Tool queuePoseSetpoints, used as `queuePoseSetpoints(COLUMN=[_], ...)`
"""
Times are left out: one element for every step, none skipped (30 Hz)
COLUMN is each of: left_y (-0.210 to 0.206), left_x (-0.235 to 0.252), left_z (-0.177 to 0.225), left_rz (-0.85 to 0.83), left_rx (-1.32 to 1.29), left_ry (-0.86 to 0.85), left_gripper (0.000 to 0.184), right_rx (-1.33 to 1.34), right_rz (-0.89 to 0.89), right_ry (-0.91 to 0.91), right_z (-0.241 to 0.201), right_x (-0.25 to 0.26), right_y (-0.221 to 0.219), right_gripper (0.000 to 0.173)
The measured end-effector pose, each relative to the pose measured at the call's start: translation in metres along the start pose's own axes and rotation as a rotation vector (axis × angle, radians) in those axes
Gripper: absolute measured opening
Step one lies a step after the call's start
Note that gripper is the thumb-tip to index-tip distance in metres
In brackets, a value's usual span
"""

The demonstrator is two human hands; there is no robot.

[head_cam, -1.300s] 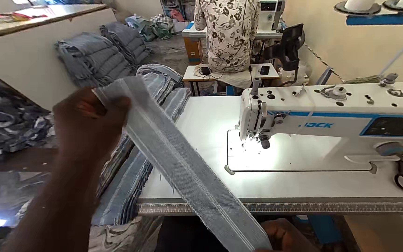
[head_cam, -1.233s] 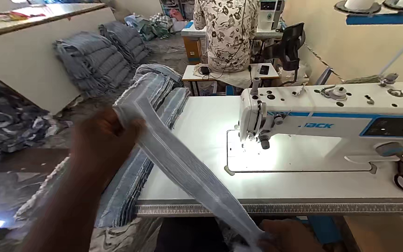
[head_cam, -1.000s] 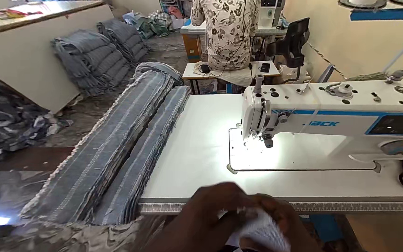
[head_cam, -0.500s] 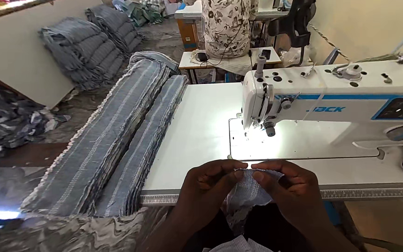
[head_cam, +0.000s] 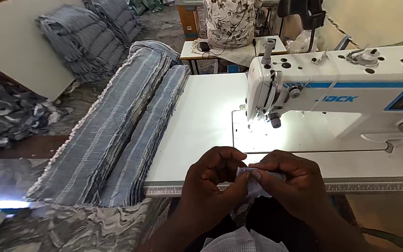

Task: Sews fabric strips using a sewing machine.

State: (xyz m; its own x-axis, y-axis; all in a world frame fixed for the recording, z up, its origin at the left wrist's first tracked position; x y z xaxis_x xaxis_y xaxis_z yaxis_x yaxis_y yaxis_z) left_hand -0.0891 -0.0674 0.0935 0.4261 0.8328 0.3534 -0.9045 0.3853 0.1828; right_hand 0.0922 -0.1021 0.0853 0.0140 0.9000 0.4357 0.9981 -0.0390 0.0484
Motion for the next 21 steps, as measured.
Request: queuePoseSetpoints(left_y=[0.0, 0.0, 0.001, 0.001, 0.002, 0.002, 0.003, 0.003, 0.002, 0.0, -0.004, -0.009, -0.014, -0.018, -0.018, -0.013, -0.008, -0.002, 0.001, 0.002, 0.003], left_x=[0.0, 0.0, 0.0, 0.0, 0.0, 0.0, 0.0, 0.001, 0.001, 0.0, -0.003, -0.007, -0.011, -0.013, -0.014, -0.012, -0.008, -0.003, 0.001, 0.003, 0.005], left_z=[-0.001, -0.003, -0.005, -0.006, -0.007, -0.006, -0.004, -0.003, -0.001, 0.001, 0.003, 0.005, 0.006, 0.006, 0.005, 0.003, 0.001, 0.0, 0.001, 0.003, 0.005], left_rz=[-0.014, -0.044, -0.072, -0.072, -0.043, -0.01, 0.022, 0.06, 0.106, 0.149, 0.184, 0.194, 0.177, 0.149, 0.119, 0.082, 0.022, -0.053, -0.121, -0.16, -0.164], left_rx=[0.007, 0.005, 0.001, 0.017, 0.056, 0.09, 0.109, 0.129, 0.163, 0.233, 0.355, 0.489, 0.599, 0.638, 0.607, 0.533, 0.452, 0.38, 0.356, 0.365, 0.398], left_ry=[0.004, 0.017, 0.024, 0.018, 0.005, -0.011, -0.025, -0.043, -0.073, -0.121, -0.189, -0.261, -0.317, -0.351, -0.352, -0.318, -0.265, -0.222, -0.21, -0.225, -0.257], left_gripper=[0.043, 0.047, 0.049, 0.043, 0.03, 0.018, 0.012, 0.01, 0.011, 0.012, 0.015, 0.019, 0.025, 0.028, 0.028, 0.025, 0.022, 0.021, 0.02, 0.02, 0.02], right_rx=[-0.039, -0.057, -0.072, -0.088, -0.1, -0.1, -0.091, -0.088, -0.091, -0.099, -0.105, -0.108, -0.115, -0.129, -0.14, -0.145, -0.15, -0.152, -0.146, -0.138, -0.125], right_rz=[0.02, 0.029, 0.031, 0.032, 0.03, 0.03, 0.034, 0.043, 0.058, 0.076, 0.096, 0.122, 0.151, 0.177, 0.191, 0.186, 0.163, 0.135, 0.111, 0.097, 0.084], right_ry=[0.008, 0.018, 0.03, 0.047, 0.059, 0.067, 0.074, 0.086, 0.113, 0.149, 0.181, 0.202, 0.215, 0.221, 0.218, 0.203, 0.183, 0.162, 0.149, 0.144, 0.142], right_z=[-0.002, -0.003, -0.004, -0.006, -0.007, -0.007, -0.007, -0.008, -0.009, -0.01, -0.01, -0.01, -0.008, -0.006, -0.004, -0.002, -0.001, -0.001, -0.001, -0.001, -0.001], right_x=[0.0, 0.0, 0.0, 0.0, 0.0, -0.001, -0.002, -0.002, -0.003, -0.004, -0.006, -0.008, -0.008, -0.009, -0.009, -0.01, -0.011, -0.011, -0.012, -0.012, -0.011], right_y=[0.0, 0.0, 0.002, 0.003, 0.003, 0.004, 0.003, 0.003, 0.002, 0.001, 0.0, 0.0, 0.002, 0.005, 0.008, 0.01, 0.011, 0.01, 0.009, 0.007, 0.005], right_gripper=[0.008, 0.006, 0.005, 0.005, 0.006, 0.006, 0.006, 0.006, 0.006, 0.007, 0.009, 0.01, 0.01, 0.01, 0.01, 0.009, 0.008, 0.008, 0.007, 0.007, 0.007])
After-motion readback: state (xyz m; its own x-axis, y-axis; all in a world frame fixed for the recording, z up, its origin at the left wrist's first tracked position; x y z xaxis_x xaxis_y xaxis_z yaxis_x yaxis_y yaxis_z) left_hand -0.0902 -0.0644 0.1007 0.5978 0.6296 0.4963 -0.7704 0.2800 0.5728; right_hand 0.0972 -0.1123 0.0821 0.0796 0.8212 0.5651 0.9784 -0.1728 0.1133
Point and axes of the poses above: each hand's wrist, its own x-axis towards the middle knuckle, its own y-axis out of the back of the hand, z = x × y, the point moved 5 cm from there along x, towards the middle knuckle, and after that the axes turned 8 degrees about x, right-handed, at the moved point
